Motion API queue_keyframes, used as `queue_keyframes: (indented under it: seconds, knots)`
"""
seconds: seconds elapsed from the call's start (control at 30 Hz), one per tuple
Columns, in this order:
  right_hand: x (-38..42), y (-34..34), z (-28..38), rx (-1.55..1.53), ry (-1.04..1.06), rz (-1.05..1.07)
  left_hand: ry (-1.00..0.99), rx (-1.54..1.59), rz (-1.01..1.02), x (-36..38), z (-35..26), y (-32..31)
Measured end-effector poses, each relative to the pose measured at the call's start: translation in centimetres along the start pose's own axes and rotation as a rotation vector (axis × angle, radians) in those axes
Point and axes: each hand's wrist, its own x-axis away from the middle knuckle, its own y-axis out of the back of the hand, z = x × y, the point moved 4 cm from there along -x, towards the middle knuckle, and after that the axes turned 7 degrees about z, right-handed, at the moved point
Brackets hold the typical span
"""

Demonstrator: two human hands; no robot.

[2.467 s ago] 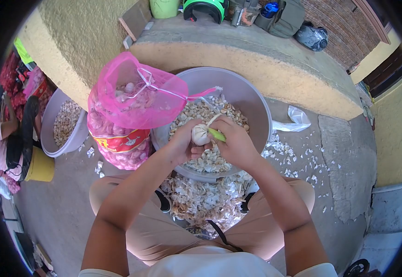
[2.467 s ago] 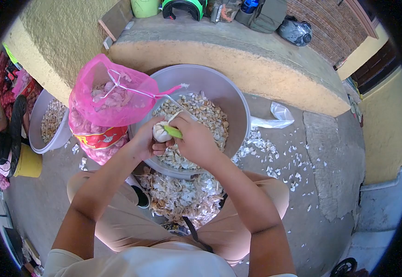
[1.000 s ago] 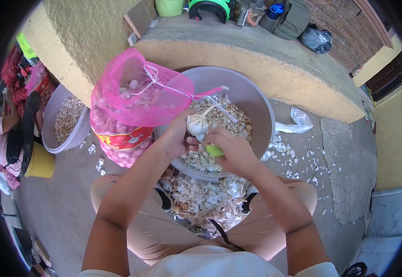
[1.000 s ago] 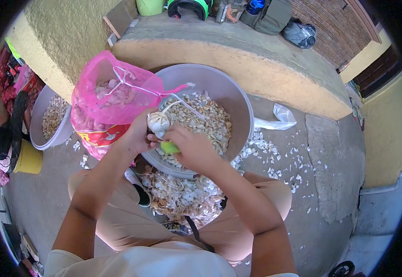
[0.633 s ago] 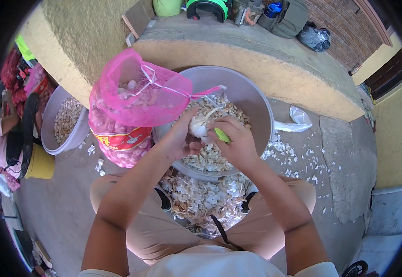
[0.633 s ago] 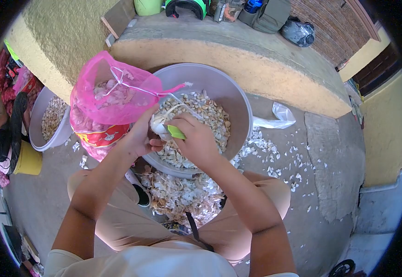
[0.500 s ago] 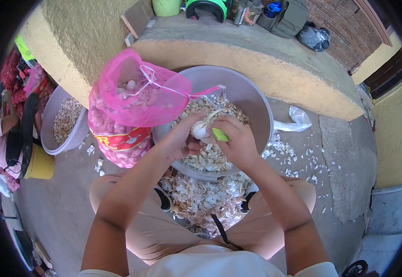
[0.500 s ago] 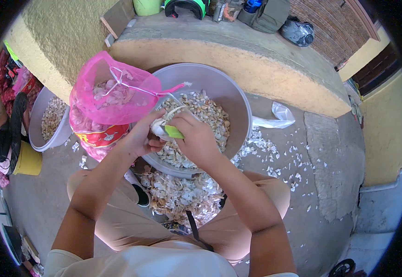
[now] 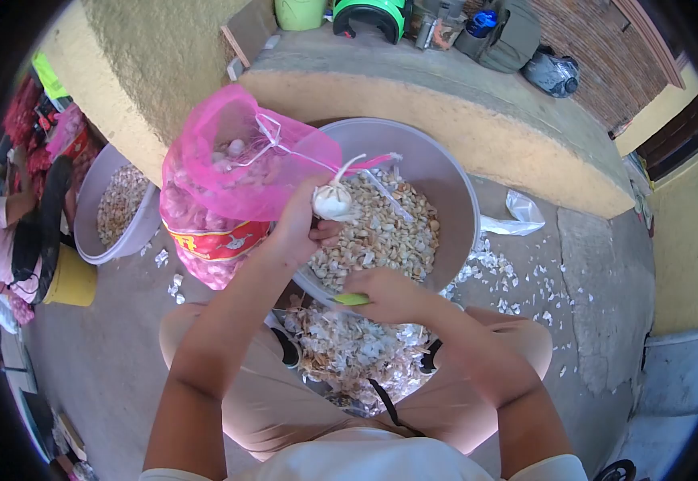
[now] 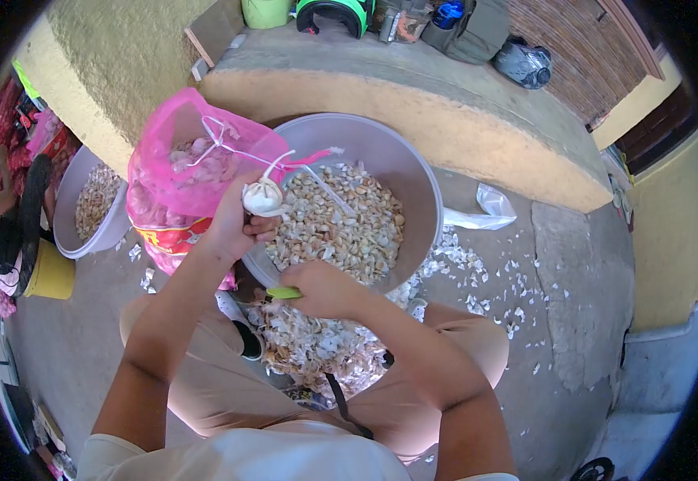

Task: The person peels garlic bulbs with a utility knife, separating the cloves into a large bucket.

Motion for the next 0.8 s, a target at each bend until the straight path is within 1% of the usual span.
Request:
queue_keyframes:
  seconds: [0.03,0.07,0.17,0.23,0.27,0.33,0.47,0.53,0.63,0.73,0.8]
  knots:
    - [0.0,0.5,0.1,-0.100,0.029,0.080,-0.002,-0.028,0.001,0.0,0.2,0.0]
    - [0.1,1.7,0.5,-0.130,0.015,-0.026,-0.002,-0.057,0.004,0.0,0.4,-0.1]
    - [0.6,4.9,1.6,-0.175,-0.037,-0.367,0.026,-0.092,-0.105,0.5,0.5,-0.9]
    - [1.0,6.5,1.5,-0.148,-0.074,-0.620,0.009,-0.121,-0.064,0.5,0.9,-1.0]
    - [1.0,6.9,1.4,-0.113,-0.084,-0.655,0.003,-0.136,-0.042,0.4,1.1,-1.2]
    - [0.9,7.3,1.4,-0.042,-0.104,-0.728,-0.005,-0.168,-0.080,0.2,1.5,-1.3]
    - [0.6,6.5,1.2,0.114,-0.079,-0.768,-0.019,-0.132,-0.228,0.3,2.1,-2.0]
    - [0.6,6.2,0.9,0.163,-0.082,-0.809,-0.054,-0.095,-0.221,0.1,2.5,-2.0]
    - [0.5,6.0,0.6,0.113,-0.163,-0.832,-0.098,-0.100,-0.215,0.0,2.7,-2.2]
    - [0.2,6.4,-0.4,-0.143,-0.221,-0.736,-0.122,-0.151,-0.197,-0.2,3.0,-1.5]
    - [0.1,7.1,0.0,-0.115,-0.238,-0.640,-0.123,-0.165,-0.180,-0.3,3.1,-1.2]
